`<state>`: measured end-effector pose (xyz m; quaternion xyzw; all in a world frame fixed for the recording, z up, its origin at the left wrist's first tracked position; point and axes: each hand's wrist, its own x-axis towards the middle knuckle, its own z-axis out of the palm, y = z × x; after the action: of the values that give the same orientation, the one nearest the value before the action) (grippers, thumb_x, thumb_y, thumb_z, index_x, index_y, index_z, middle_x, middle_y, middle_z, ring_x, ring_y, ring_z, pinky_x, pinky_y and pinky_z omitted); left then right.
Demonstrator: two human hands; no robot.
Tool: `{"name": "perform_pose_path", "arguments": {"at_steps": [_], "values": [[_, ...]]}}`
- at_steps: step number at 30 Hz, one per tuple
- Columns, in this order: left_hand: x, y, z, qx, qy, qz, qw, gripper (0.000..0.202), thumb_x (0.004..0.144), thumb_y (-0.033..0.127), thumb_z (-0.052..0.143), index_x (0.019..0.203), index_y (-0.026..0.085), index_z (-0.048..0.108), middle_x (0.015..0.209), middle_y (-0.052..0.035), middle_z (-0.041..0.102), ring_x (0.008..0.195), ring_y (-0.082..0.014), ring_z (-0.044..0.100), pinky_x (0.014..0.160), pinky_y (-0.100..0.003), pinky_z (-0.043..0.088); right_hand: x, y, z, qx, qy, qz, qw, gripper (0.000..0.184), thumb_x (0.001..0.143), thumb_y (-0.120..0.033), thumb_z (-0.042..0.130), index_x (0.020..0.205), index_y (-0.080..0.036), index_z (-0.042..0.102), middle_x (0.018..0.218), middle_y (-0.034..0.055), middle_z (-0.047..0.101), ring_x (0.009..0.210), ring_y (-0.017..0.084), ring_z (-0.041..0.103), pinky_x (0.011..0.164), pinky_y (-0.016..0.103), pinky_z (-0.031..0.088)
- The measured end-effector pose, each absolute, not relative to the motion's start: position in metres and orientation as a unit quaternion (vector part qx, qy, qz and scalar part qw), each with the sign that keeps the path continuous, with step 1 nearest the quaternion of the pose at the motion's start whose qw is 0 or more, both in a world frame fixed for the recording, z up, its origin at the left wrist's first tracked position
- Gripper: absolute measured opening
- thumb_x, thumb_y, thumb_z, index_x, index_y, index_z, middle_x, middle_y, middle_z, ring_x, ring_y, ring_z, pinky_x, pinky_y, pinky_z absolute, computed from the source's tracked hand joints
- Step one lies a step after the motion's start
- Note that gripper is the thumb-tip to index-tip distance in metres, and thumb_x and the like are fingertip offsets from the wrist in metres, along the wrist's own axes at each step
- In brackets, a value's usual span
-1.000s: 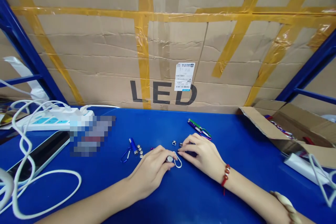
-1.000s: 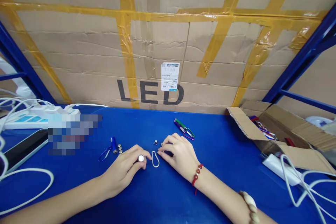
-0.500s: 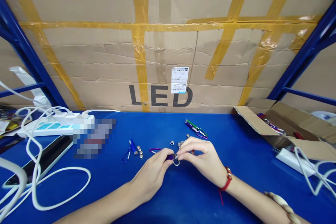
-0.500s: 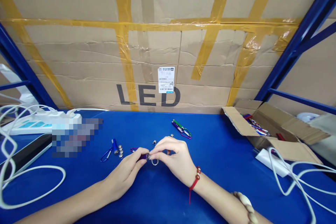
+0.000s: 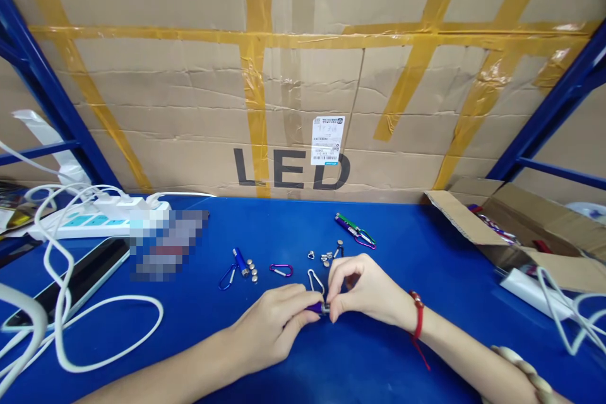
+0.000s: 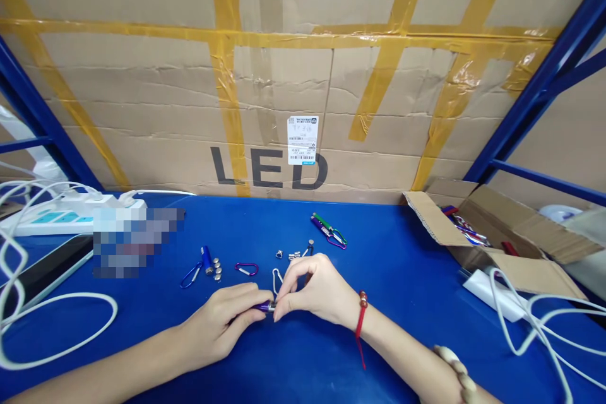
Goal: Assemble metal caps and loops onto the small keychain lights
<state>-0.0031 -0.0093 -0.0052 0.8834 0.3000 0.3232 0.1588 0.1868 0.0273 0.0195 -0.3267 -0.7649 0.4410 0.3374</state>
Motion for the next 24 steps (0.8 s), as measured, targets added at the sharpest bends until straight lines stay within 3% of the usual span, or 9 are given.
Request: {"name": "perform_pose_path", "arguments": {"at_steps": [11,17,24], "values": [[-0.0019,-0.0107,-0.0115,0.878,0.277,0.371,0.118,0.027,0.09,0.016,0.035,0.09,0.009,0.061,0.062,-0.0065,0.053,0.055,-0.0118,0.044,0.051,-0.022,0.037,0.1815,0.022,0.0119,-0.379,-0.713,0.479,0.344,0.026,0.044,-0.035,0.081,0.051,-0.015,0.067,0.052,-0.0007,0.054,0.05,0.008,0.043,0.046,0.02,0.034],[-0.0017,-0.0097,-0.0133,0.859,0.286,0.415,0.094,0.026,0.088,0.013,0.039,0.105,0.013,0.059,0.067,-0.0058,0.055,0.059,-0.0121,0.049,0.054,-0.022,0.041,0.1791,0.0185,0.0153,-0.416,-0.628,0.577,0.317,0.027,0.044,-0.031,0.081,0.049,-0.012,0.063,0.05,-0.0007,0.057,0.048,0.007,0.045,0.048,0.02,0.034],[-0.0026,-0.0076,-0.0119,0.87,0.267,0.405,0.083,0.03,0.087,0.011,0.039,0.111,0.015,0.056,0.071,-0.0061,0.057,0.062,-0.0127,0.05,0.057,-0.022,0.043,0.1809,0.0199,0.0142,-0.42,-0.568,0.661,0.253,0.032,0.045,-0.036,0.08,0.051,-0.012,0.061,0.04,-0.0057,0.046,0.04,0.002,0.034,0.039,0.017,0.024]]}}
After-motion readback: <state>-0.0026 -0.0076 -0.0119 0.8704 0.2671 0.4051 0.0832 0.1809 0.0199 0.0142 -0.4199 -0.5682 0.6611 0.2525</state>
